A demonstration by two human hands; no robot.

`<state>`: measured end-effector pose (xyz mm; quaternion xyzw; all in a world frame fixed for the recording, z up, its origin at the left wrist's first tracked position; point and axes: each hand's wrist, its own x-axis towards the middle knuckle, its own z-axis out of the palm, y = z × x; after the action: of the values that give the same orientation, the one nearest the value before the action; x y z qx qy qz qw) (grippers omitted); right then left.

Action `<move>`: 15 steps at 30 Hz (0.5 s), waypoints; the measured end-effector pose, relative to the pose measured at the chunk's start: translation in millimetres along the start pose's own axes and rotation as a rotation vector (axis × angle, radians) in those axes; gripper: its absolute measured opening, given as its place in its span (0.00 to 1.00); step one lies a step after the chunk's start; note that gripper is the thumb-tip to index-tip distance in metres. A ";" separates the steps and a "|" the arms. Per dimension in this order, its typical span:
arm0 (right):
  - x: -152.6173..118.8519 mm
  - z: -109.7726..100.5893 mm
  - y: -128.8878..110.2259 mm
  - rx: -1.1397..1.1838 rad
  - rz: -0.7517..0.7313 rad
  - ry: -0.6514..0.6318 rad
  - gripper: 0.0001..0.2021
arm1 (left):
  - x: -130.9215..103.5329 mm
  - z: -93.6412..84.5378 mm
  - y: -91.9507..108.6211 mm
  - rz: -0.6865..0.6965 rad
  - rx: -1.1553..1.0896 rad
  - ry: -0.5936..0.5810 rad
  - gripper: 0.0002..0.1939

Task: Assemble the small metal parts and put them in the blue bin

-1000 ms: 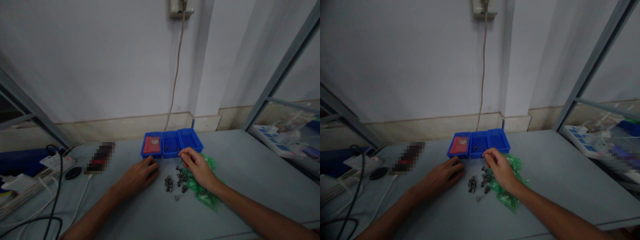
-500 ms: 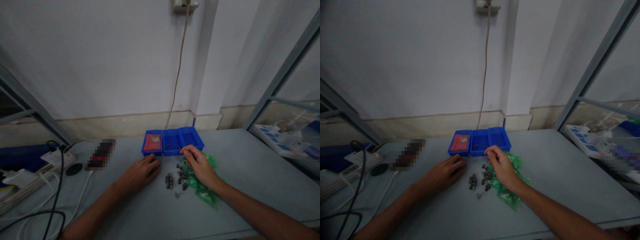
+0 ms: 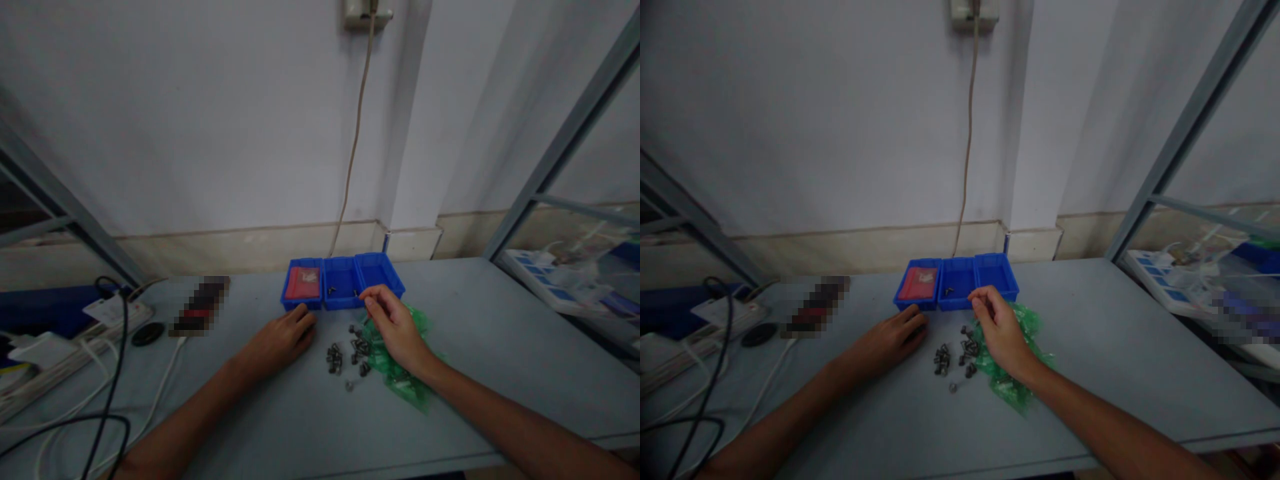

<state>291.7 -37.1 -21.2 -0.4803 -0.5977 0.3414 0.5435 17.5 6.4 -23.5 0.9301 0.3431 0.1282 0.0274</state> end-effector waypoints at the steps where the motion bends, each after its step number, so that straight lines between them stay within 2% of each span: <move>1: -0.1 0.0 0.9 0.005 0.001 0.010 0.13 | 0.0 1.3 -0.3 -0.001 0.008 0.012 0.09; 15: -0.7 0.1 -0.2 -0.009 -0.018 0.030 0.13 | 1.5 -1.3 -1.6 -0.033 0.163 -0.026 0.12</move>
<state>291.5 -37.8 -21.3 -0.4825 -0.5952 0.3265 0.5534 17.2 8.5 -22.1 0.9251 0.3671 0.0873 -0.0418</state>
